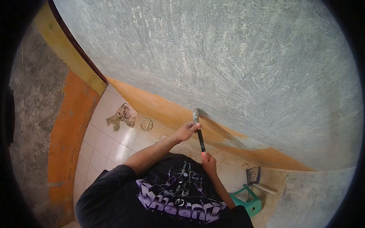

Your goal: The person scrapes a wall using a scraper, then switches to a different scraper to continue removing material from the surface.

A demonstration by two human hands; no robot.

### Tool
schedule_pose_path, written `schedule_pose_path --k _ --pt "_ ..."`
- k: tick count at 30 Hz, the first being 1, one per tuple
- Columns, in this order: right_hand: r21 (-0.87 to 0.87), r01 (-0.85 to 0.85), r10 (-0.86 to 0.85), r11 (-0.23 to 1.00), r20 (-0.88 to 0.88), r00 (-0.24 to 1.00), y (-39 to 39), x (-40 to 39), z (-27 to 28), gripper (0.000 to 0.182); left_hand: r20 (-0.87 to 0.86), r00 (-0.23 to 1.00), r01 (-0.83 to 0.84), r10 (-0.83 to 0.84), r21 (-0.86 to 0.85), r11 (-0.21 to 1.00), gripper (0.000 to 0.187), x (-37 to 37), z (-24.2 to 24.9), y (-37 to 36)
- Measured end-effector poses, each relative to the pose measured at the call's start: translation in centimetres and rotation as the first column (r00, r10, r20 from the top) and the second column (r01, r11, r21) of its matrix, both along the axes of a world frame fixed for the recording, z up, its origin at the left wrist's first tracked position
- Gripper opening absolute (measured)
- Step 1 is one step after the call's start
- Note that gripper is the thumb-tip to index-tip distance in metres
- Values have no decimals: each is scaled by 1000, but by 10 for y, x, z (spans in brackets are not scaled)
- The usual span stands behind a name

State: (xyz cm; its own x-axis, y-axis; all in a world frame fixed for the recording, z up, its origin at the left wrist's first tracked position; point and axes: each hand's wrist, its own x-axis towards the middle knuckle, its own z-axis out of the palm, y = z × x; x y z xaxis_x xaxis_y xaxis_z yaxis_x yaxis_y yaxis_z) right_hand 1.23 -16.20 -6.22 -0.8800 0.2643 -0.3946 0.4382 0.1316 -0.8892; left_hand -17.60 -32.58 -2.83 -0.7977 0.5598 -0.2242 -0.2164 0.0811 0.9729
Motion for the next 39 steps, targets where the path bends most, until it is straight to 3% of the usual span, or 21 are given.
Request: schedule_pose_path --k 13,16,22,25,28,31,34,39 --pt "338 6 8 941 -41 999 -12 -6 38 48 62 998 23 -28 80 997 45 -3 -5 -7" --pt "360 -14 24 933 -22 999 -8 -3 33 49 114 993 40 -42 22 999 47 -2 19 -13" --pt "-53 8 -9 999 -15 1000 -2 -4 7 45 148 988 42 -37 -28 999 48 -7 14 -8" --pt "154 -6 11 988 -35 999 -10 -14 9 47 167 986 -5 4 7 1000 49 -7 19 -17" --pt "161 -17 19 987 -12 1000 -11 -16 33 46 111 994 3 2 -46 999 49 -7 18 -19" --pt "108 -34 38 994 -31 999 -3 -12 20 45 151 988 -38 37 2 999 49 -4 19 -13" --pt "66 27 -29 997 27 999 3 -2 15 47 120 992 32 -29 -24 999 48 -1 19 -7" --pt "138 19 -18 990 -7 1000 14 3 -4 48 131 991 1 -4 25 1000 47 4 13 4"
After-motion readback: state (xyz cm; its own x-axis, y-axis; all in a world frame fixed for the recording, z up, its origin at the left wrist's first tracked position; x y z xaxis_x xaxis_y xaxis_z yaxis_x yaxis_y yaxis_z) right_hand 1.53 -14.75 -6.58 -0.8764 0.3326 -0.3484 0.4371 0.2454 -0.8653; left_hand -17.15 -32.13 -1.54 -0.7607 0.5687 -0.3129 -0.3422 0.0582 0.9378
